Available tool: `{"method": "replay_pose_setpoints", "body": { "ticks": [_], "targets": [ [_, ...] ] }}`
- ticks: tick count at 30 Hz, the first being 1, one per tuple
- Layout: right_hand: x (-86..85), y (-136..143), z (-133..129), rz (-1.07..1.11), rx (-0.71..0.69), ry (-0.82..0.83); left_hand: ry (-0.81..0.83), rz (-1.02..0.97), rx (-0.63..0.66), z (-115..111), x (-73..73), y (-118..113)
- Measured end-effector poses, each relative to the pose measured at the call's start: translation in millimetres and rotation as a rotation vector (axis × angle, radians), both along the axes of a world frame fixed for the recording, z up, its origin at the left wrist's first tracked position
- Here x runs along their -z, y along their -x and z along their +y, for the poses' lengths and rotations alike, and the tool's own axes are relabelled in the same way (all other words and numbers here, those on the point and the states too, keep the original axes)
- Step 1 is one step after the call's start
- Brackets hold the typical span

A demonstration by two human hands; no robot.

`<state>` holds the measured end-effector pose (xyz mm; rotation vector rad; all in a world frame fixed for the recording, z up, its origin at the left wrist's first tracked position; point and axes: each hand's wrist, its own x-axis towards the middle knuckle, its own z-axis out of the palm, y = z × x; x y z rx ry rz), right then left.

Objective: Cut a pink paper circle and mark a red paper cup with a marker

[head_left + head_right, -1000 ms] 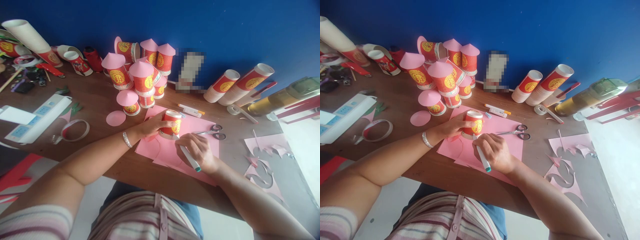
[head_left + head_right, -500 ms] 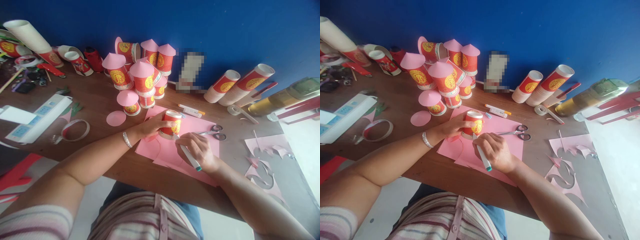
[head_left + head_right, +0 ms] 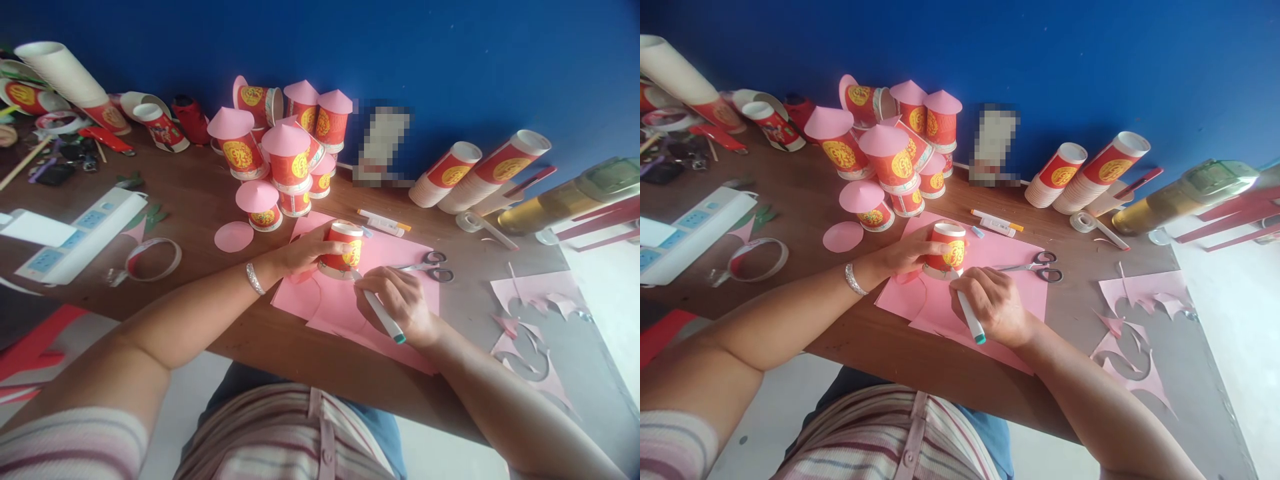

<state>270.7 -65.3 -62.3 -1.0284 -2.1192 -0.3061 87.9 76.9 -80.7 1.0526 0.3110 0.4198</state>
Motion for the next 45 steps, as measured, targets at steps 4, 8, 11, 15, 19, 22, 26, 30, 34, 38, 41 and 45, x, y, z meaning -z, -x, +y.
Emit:
{"method": "replay_pose_setpoints", "body": {
  "ticks": [4,8,11,15,19,22,26,30,34,38,41,45],
  "targets": [
    [0.1,1.1,-1.1,-0.009,-0.009,0.001,0.000,-0.004,-0.017,-1.8,-5.9,-1.6],
    [-2.4,2.4,-1.5,-0.024,-0.024,0.004,0.013,-0.002,-0.027,-2.4,-6.7,-2.1],
    [-3.9,2.9,-1.5,-0.024,-0.029,0.011,0.003,-0.003,-0.025,-2.0,-5.4,-1.8],
    [-4.0,2.9,-1.6,-0.029,-0.019,0.010,-0.007,-0.001,-0.025,-1.4,-5.1,-1.6],
    [-3.8,2.1,-1.9,-0.027,-0.010,0.008,-0.014,0.010,-0.034,-1.8,-7.2,-1.3],
    [-4.8,1.4,-2.4,-0.037,-0.001,0.016,-0.004,0.015,-0.035,-2.1,-7.8,-1.9],
    [-6.1,1.1,-3.7,-0.047,-0.005,0.029,0.034,0.000,-0.015,-0.5,-4.0,-3.4],
    [-6.9,2.0,-4.8,-0.045,-0.018,0.047,0.048,-0.017,0.006,2.0,0.6,-3.8],
    [-7.0,3.5,-5.0,-0.036,-0.021,0.043,0.050,-0.023,-0.012,2.0,1.5,-4.2],
    [-6.3,4.9,-4.6,-0.020,-0.027,0.043,0.047,-0.018,-0.041,0.9,0.8,-5.1],
    [-6.3,5.5,-4.4,-0.019,-0.031,0.043,0.039,-0.008,-0.034,0.5,0.9,-5.2],
    [-7.1,5.9,-4.1,-0.025,-0.033,0.052,0.041,-0.007,-0.041,0.3,1.2,-5.4]
  ]
}}
